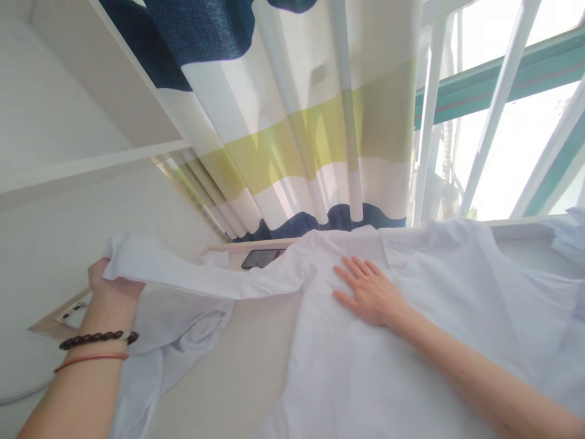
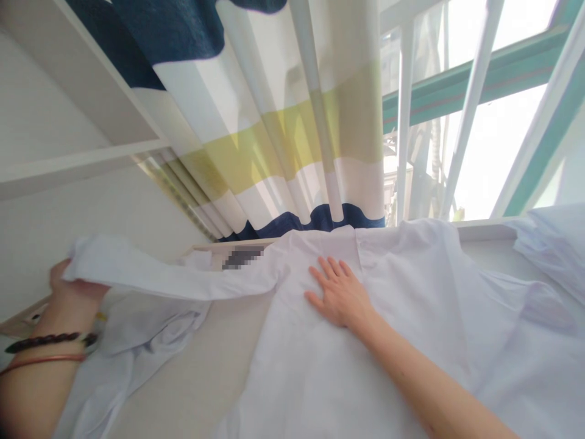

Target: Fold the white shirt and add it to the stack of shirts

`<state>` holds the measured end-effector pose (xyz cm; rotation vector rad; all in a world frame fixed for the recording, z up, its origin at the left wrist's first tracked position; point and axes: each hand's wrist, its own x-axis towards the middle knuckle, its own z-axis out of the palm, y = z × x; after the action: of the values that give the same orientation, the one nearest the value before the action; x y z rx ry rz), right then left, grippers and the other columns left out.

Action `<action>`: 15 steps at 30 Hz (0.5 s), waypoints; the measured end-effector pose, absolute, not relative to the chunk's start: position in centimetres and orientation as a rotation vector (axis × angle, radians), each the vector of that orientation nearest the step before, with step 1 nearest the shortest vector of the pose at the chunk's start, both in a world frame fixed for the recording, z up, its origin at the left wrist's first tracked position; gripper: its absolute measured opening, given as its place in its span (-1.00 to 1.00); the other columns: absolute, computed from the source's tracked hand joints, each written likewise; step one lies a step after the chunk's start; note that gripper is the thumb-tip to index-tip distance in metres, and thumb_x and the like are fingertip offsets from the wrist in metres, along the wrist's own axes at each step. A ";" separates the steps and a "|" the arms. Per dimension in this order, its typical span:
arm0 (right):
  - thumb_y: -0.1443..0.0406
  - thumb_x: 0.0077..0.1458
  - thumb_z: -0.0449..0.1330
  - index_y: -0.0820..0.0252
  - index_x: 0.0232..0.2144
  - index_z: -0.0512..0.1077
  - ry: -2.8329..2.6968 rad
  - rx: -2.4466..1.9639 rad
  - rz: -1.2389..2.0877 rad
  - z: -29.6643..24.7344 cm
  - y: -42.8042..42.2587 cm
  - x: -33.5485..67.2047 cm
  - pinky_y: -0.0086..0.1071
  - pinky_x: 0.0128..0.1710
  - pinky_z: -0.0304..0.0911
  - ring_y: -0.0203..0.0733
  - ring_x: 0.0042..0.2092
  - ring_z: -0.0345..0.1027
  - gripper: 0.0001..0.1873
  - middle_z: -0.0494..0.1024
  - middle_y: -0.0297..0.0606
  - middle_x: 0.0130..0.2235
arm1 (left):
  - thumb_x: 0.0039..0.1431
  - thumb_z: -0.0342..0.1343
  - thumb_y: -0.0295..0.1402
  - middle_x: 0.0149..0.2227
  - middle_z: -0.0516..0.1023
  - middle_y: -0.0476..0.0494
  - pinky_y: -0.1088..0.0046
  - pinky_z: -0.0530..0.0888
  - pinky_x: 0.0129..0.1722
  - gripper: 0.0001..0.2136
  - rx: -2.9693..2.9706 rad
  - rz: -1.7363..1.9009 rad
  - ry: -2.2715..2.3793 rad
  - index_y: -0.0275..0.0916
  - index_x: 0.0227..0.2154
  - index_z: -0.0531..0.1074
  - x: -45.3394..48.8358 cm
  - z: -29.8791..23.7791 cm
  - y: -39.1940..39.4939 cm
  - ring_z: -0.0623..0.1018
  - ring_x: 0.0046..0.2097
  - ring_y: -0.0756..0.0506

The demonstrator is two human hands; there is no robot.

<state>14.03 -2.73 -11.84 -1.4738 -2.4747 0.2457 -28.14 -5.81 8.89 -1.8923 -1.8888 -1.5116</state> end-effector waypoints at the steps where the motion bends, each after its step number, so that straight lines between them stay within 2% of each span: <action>1: -0.11 0.23 -0.24 0.10 0.31 0.08 -2.475 -1.477 0.245 -11.9 -2.8 14.0 -0.06 0.32 -0.26 0.02 0.37 -0.23 -0.26 -0.05 -0.18 0.38 | 0.21 -0.48 -0.40 -0.71 0.43 0.01 0.37 0.48 -0.47 -0.44 -1.688 -1.830 -1.868 -0.33 -0.41 0.51 -27.8 9.8 -5.6 0.46 -0.57 -0.09; 2: -0.11 0.23 -0.24 0.10 0.31 0.08 -2.474 -1.479 0.244 -11.9 -2.8 14.0 -0.06 0.32 -0.26 0.02 0.37 -0.23 -0.26 -0.05 -0.18 0.38 | 0.22 -0.40 -0.38 -0.70 0.43 0.04 0.48 0.44 -0.47 -0.52 -1.527 -2.105 -1.822 -0.28 -0.39 0.49 -27.2 10.7 -5.3 0.48 -0.53 -0.05; 4: -0.11 0.23 -0.24 0.12 0.31 0.08 -2.474 -1.474 0.250 -11.9 -2.8 14.0 -0.05 0.32 -0.27 0.03 0.38 -0.24 -0.25 -0.05 -0.16 0.38 | 0.21 -0.27 -0.33 -0.57 0.50 0.09 0.61 0.36 -0.46 -0.63 -1.466 -2.430 -1.699 -0.24 -0.22 0.46 -25.5 12.5 -5.0 0.50 -0.43 0.03; 6: -0.11 0.23 -0.22 0.13 0.32 0.07 -2.481 -1.461 0.285 -11.8 -2.6 14.1 -0.03 0.32 -0.29 0.04 0.38 -0.25 -0.25 -0.06 -0.15 0.38 | 0.22 -0.26 -0.31 -0.42 0.55 0.12 0.67 0.30 -0.42 -0.62 -1.602 -2.422 -1.684 -0.22 -0.09 0.42 -23.0 13.6 -4.8 0.48 -0.33 0.08; 8: -0.10 0.20 -0.14 0.16 0.31 0.08 -2.504 -1.435 0.384 -11.3 -2.4 14.4 -0.02 0.32 -0.28 0.07 0.38 -0.26 -0.24 -0.06 -0.12 0.38 | 0.24 -0.31 -0.33 -0.26 0.57 0.10 0.60 0.35 -0.30 -0.57 -1.774 -2.290 -1.733 -0.25 0.00 0.38 -19.7 13.6 -4.8 0.48 -0.23 0.04; 10: -0.07 0.17 -0.05 0.21 0.29 0.13 -2.495 -1.390 0.502 -10.3 -2.2 14.9 -0.02 0.32 -0.23 0.07 0.38 -0.26 -0.24 -0.04 -0.08 0.37 | 0.24 -0.26 -0.27 -0.14 0.55 0.00 0.50 0.41 -0.26 -0.56 -1.985 -2.166 -1.855 -0.33 0.05 0.35 -16.1 12.5 -4.7 0.49 -0.20 -0.03; 12: -0.01 0.17 -0.02 0.22 0.23 0.22 -2.404 -1.341 0.564 -8.8 -2.4 15.6 -0.03 0.30 -0.13 0.06 0.37 -0.21 -0.32 0.05 -0.09 0.35 | 0.20 -0.15 -0.22 -0.22 0.56 -0.10 0.48 0.42 -0.32 -0.56 -2.118 -2.153 -2.002 -0.42 -0.01 0.38 -12.5 10.6 -4.6 0.50 -0.25 -0.07; 15: 0.04 0.20 -0.04 0.13 0.10 0.37 -2.182 -1.322 0.670 -6.5 -3.2 16.7 -0.09 0.20 0.13 0.05 0.27 0.11 -0.48 0.33 -0.18 0.22 | 0.14 0.04 -0.17 -0.40 0.53 -0.03 0.54 0.34 -0.47 -0.68 -2.530 -1.896 -2.071 -0.29 -0.18 0.47 -7.6 8.1 -4.7 0.47 -0.40 -0.02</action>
<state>16.74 -3.22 -6.52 -1.3219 -2.1816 0.6699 -7.63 -4.66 8.06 -2.5302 -2.0705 -1.8964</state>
